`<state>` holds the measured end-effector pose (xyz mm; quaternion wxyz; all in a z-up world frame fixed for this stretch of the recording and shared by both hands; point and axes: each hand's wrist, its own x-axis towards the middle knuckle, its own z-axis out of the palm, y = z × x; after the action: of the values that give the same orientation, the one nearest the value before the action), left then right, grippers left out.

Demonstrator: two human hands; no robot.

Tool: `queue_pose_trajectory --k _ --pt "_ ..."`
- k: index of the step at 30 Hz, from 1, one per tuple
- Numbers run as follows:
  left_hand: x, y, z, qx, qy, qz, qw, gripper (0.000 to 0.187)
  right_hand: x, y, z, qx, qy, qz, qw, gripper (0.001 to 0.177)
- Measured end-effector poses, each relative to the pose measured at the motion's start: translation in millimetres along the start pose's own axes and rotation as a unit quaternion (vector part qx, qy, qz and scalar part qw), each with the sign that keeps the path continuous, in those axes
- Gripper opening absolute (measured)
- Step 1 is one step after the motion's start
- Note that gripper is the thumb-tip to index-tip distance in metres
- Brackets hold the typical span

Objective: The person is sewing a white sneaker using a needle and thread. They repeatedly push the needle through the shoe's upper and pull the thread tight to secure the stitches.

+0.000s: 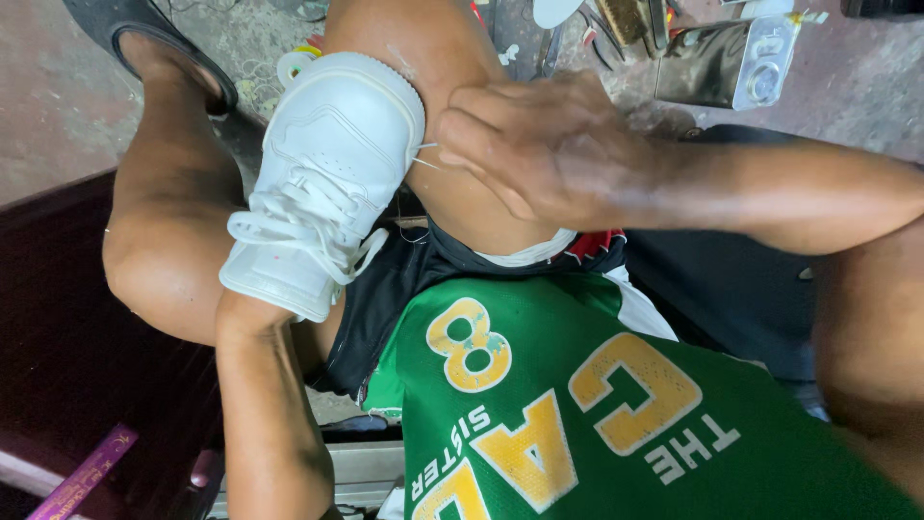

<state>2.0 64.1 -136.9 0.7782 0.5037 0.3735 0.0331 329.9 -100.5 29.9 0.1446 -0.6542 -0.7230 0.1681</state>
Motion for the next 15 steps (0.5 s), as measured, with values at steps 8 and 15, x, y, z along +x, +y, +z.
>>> queue_pose_trajectory --k 8,15 --pt "-19 8 30 0.44 0.06 0.206 0.872 0.013 -9 -18 15 -0.12 0.057 0.023 0.991 0.019" --pt "-17 4 34 0.341 0.064 0.238 0.907 0.012 -14 7 35 -0.151 0.131 -0.019 0.98 0.031"
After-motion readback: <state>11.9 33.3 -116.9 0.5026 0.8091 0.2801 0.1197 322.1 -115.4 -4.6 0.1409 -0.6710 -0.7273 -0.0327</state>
